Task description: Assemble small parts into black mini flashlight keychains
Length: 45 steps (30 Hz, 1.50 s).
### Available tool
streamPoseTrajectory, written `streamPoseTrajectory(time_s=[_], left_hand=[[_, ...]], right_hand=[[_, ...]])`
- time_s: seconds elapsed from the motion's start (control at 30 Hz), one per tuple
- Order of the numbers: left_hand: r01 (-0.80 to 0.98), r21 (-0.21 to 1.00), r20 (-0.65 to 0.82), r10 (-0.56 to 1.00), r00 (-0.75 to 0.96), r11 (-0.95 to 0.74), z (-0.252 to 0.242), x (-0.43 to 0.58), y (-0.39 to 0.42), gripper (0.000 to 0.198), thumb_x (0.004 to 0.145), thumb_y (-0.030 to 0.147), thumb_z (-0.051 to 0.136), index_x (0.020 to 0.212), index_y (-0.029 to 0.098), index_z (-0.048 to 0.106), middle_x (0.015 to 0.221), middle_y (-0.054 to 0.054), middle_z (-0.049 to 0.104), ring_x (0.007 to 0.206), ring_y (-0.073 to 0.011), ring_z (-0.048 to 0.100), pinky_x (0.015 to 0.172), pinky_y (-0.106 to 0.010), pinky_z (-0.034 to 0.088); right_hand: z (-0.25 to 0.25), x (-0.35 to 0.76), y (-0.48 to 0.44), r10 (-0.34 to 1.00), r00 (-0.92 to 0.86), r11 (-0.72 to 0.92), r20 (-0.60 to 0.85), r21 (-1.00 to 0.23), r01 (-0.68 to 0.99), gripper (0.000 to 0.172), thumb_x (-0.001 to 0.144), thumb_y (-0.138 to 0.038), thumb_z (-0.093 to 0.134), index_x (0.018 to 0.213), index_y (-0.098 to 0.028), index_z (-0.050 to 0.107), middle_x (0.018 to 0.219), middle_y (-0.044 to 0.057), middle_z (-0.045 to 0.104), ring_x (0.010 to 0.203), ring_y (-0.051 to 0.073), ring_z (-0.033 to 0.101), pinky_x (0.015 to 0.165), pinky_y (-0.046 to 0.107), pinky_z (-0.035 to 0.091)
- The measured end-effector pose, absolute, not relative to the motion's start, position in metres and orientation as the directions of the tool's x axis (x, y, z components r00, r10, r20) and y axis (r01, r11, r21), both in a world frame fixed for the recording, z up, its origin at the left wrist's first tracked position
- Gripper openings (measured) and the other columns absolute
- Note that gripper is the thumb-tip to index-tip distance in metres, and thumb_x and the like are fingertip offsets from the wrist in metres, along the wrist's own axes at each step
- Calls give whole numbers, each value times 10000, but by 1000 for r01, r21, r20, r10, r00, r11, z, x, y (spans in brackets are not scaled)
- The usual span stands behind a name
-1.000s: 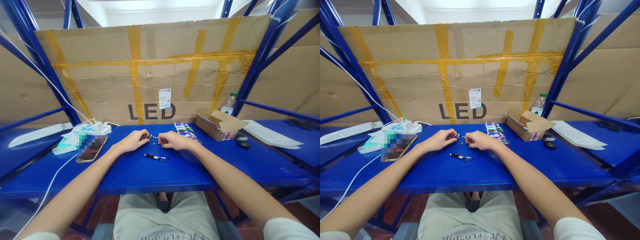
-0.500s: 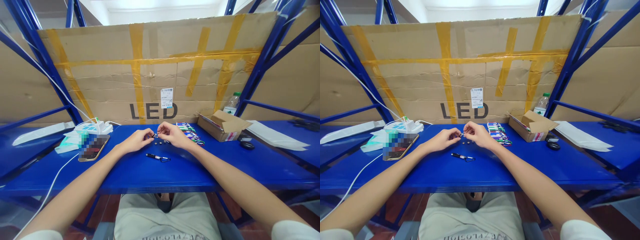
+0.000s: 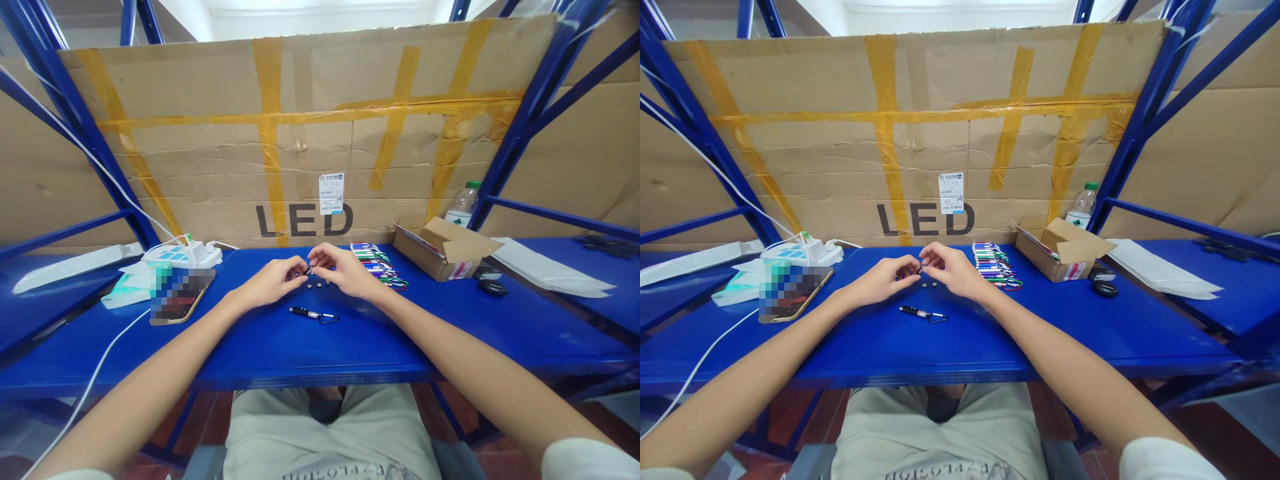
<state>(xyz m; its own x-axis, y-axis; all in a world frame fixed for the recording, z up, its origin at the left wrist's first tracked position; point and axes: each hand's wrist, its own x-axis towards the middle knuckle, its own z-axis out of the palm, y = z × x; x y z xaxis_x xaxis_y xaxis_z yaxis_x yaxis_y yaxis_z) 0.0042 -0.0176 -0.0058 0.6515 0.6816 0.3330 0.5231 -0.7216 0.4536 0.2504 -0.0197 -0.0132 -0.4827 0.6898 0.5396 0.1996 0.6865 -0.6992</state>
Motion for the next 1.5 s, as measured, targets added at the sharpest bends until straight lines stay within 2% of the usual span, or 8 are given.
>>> streamPoseTrajectory(time_s=[0.23, 0.5, 0.67, 0.83, 0.97, 1.03, 1.27, 1.5], left_hand=[[517, 458, 353, 682, 640, -723, -6, 5, -18, 287, 1069, 492, 575, 1156, 229, 654, 970, -34, 746, 863, -214, 692, 801, -328, 513], [549, 385, 384, 669, 637, -742, -5, 3, -18, 302, 1082, 491, 550, 1184, 228, 661, 983, -42, 746, 843, -211, 676, 800, -331, 507], [562, 361, 391, 668, 633, -744, -3, 3, -19, 305, 1086, 501, 543, 1166, 230, 658, 1019, -50, 750, 860, -217, 679, 796, -331, 505], [558, 353, 395, 660, 638, -751, -3, 2, -17, 250, 1092, 438, 560, 1198, 232, 655, 1066, -45, 758, 882, -214, 696, 823, -339, 518], [543, 350, 417, 646, 639, -763, -5, 0, -14, 218, 1096, 392, 560, 1219, 242, 660, 1105, -47, 760, 971, -224, 718, 895, -350, 533], [534, 354, 420, 641, 643, -768, -5, -1, -13, 211, 1095, 380, 563, 1220, 244, 664, 1113, -51, 761, 981, -225, 718, 912, -356, 539], [528, 355, 401, 636, 660, -772, -2, 1, -16, 217, 1100, 375, 561, 1223, 237, 674, 1100, -46, 765, 964, -220, 711, 898, -344, 525], [538, 352, 374, 642, 669, -766, -2, 1, -17, 222, 1093, 402, 579, 1193, 229, 676, 1044, -29, 754, 903, -206, 694, 841, -327, 504]], right_hand=[[-15, 250, -17, 685, -441, 698, 580, -696, 169, 218, 980, -306, 731, 1170, -218, 672, 1082, 62, 761, 985, 203, 745, 941, 379, 602], [-13, 248, -21, 681, -433, 714, 591, -667, 212, 191, 988, -310, 722, 1153, -226, 677, 1079, 61, 777, 983, 207, 750, 948, 386, 615], [-12, 248, -24, 647, -453, 752, 614, -614, 242, 149, 1004, -275, 688, 1145, -228, 674, 1087, 62, 780, 974, 208, 746, 934, 383, 617], [-9, 252, -20, 621, -446, 780, 644, -564, 272, 169, 1009, -265, 684, 1174, -232, 676, 1124, 67, 769, 985, 219, 739, 927, 384, 603], [-6, 257, -20, 584, -438, 811, 684, -460, 362, 92, 1037, -264, 639, 1097, -229, 699, 1096, 65, 727, 887, 202, 691, 864, 370, 565], [-5, 258, -23, 566, -463, 822, 683, -425, 379, 105, 1052, -261, 613, 1081, -230, 709, 1093, 62, 695, 856, 187, 668, 842, 353, 549], [-5, 255, -29, 510, -568, 856, 646, -315, 410, 168, 1058, -216, 591, 1130, -241, 741, 1116, 77, 648, 1040, 238, 645, 928, 354, 502], [-8, 258, -24, 494, -620, 863, 609, -256, 436, 140, 1050, -195, 584, 1135, -231, 689, 1167, 94, 633, 1077, 252, 619, 937, 378, 494]])
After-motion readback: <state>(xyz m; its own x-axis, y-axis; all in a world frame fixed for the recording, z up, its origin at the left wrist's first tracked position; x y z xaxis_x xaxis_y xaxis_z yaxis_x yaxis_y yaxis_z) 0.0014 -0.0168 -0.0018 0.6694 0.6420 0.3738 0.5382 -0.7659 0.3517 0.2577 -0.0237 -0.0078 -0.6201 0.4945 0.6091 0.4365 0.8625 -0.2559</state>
